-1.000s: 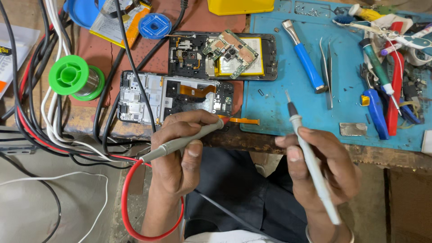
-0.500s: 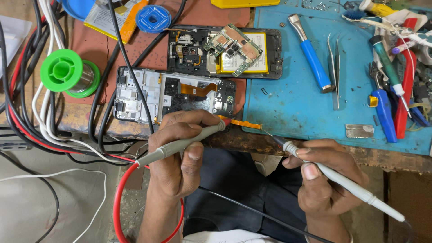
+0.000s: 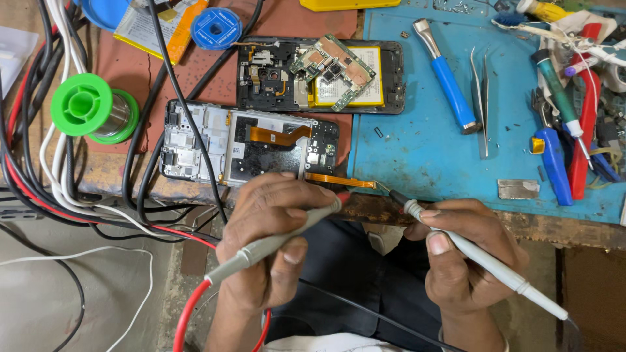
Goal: The person disassembles a smartphone, removes a ribbon cable, and uses a screwdriver to adjust internal components. They then use a multimeter to test electrical continuity on the ribbon cable.
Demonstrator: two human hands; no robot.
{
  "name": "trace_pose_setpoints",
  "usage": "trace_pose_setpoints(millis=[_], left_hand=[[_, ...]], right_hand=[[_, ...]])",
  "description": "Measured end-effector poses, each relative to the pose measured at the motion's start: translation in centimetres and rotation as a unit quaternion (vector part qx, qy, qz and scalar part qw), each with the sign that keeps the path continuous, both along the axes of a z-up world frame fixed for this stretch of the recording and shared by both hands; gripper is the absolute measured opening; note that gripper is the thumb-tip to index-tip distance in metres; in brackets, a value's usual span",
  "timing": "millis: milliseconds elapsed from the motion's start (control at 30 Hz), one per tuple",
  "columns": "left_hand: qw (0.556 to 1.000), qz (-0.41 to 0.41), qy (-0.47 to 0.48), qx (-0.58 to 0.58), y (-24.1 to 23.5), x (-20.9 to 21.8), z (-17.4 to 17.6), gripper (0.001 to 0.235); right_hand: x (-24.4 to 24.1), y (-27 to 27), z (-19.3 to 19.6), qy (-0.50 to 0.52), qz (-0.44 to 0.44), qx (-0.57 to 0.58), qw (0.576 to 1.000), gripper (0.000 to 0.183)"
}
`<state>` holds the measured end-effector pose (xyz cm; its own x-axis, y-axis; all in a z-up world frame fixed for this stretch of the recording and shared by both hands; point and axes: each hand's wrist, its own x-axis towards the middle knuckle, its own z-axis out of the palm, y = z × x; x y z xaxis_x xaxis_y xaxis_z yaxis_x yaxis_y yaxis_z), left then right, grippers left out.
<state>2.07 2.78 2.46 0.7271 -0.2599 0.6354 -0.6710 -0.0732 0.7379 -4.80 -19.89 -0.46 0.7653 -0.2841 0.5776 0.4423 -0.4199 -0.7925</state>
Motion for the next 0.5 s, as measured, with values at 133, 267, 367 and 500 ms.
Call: trace_pose_setpoints(millis=[133, 267, 367, 500], left_hand=[[0.997, -0.069, 0.011, -0.027, -1.4, 0.0, 0.3, 0.023], [0.997, -0.074, 0.003, -0.015, -1.8, 0.1, -0.3, 0.018], [0.997, -0.07, -0.002, -0.022, -1.8, 0.2, -1.1, 0.017], [0.995, -0.079, 0.015, -0.051, -1.6, -0.2, -2.2, 0.02]], right_hand=[[-0.1, -0.3, -0.3, -0.02, -0.014, -0.025, 0.999, 0.016], [-0.1, -0.3, -0.1, -0.018, -0.013, -0.036, 0.999, 0.017], [0.0, -0.2, 0.3, 0.004, -0.039, -0.039, 0.998, 0.019], [0.1, 0.1, 0.9, 0.011, -0.026, -0.035, 0.999, 0.02]])
